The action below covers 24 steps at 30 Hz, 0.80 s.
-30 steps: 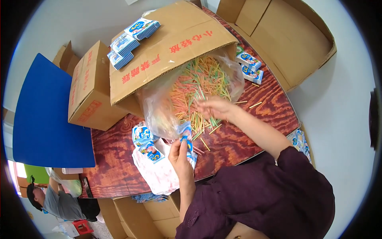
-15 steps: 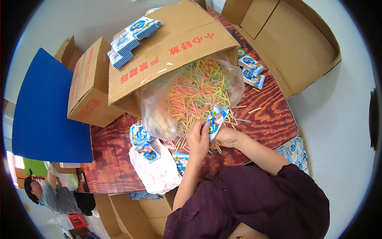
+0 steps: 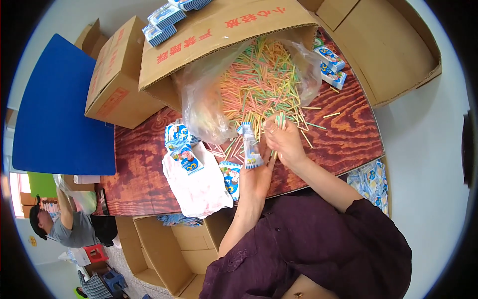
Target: Packaging small colorful toy sticks into plastic bags and placing them into cardboard boxes.
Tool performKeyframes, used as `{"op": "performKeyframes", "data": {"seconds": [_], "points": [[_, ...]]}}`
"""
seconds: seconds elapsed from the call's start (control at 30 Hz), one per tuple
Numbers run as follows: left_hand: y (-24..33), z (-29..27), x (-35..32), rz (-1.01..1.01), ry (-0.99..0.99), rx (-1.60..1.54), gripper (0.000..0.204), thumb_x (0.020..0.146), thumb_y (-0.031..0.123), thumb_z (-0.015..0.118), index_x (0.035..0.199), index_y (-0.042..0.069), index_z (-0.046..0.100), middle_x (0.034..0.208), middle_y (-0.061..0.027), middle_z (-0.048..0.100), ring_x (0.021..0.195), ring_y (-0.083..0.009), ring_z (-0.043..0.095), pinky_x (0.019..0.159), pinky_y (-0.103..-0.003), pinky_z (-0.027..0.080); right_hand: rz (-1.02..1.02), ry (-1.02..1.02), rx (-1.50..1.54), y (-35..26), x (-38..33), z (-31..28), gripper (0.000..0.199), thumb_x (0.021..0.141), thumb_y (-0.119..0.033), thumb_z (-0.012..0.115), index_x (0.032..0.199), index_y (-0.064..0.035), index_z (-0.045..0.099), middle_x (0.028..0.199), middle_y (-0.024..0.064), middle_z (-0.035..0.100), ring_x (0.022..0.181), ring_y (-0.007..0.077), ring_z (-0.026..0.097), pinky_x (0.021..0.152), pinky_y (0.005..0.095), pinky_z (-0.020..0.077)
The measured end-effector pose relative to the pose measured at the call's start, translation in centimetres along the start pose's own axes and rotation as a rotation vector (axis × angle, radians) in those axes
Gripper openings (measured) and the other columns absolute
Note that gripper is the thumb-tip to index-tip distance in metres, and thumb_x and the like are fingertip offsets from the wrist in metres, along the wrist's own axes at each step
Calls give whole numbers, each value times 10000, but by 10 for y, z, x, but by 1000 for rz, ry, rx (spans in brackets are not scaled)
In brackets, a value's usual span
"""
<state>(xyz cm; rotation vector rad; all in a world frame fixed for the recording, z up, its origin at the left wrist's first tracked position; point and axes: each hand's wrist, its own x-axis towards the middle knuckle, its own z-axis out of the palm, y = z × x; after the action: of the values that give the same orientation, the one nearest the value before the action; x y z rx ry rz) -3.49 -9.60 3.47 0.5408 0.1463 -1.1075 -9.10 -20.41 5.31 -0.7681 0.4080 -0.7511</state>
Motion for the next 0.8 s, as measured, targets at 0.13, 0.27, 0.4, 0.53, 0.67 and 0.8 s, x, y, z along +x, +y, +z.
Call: {"op": "performKeyframes", "data": {"seconds": [0.13,0.27,0.4,0.53,0.67,0.8], "points": [[3,11,9,-49,82,-172,270,977,160,450,1199,45,554,1165,-71,595,1086,-206,553,1011,-399,424,-267,-1,-293,15,-5,13,85,893,-82,625,870,-32,560,702,5,486,603,100,449,543,236,366],[6,5,18,-157,7,-382,247,977,112,443,1179,33,560,1140,-85,596,1058,-202,560,981,-349,449,-515,-42,-666,11,-15,8,99,843,-49,649,860,-13,558,788,42,533,778,191,540,700,301,430],[4,2,15,-218,-153,-476,253,972,148,465,1176,35,563,1177,-113,588,1080,-241,559,1005,-398,431,-192,43,-318,2,-25,15,93,928,-108,592,892,-28,560,736,-3,512,684,107,513,625,247,411],[14,32,0,134,-123,33,224,966,172,498,1120,40,592,1249,-136,587,1173,-288,543,1100,-423,337,55,-13,-261,-15,-8,-11,119,933,-181,598,926,-65,573,634,-56,453,509,28,369,452,195,265],[7,36,14,409,-145,535,130,965,108,540,1067,37,576,1044,-47,618,979,-135,567,902,-274,416,357,121,-375,-15,-4,-12,161,913,-200,602,837,-86,517,608,-34,470,458,36,378,408,206,243],[4,45,47,491,-165,420,106,973,137,544,991,39,580,906,-7,609,815,-61,534,730,-221,415,174,124,-329,2,15,-19,115,899,-143,592,833,-83,520,590,-45,445,456,42,386,401,228,275]]}}
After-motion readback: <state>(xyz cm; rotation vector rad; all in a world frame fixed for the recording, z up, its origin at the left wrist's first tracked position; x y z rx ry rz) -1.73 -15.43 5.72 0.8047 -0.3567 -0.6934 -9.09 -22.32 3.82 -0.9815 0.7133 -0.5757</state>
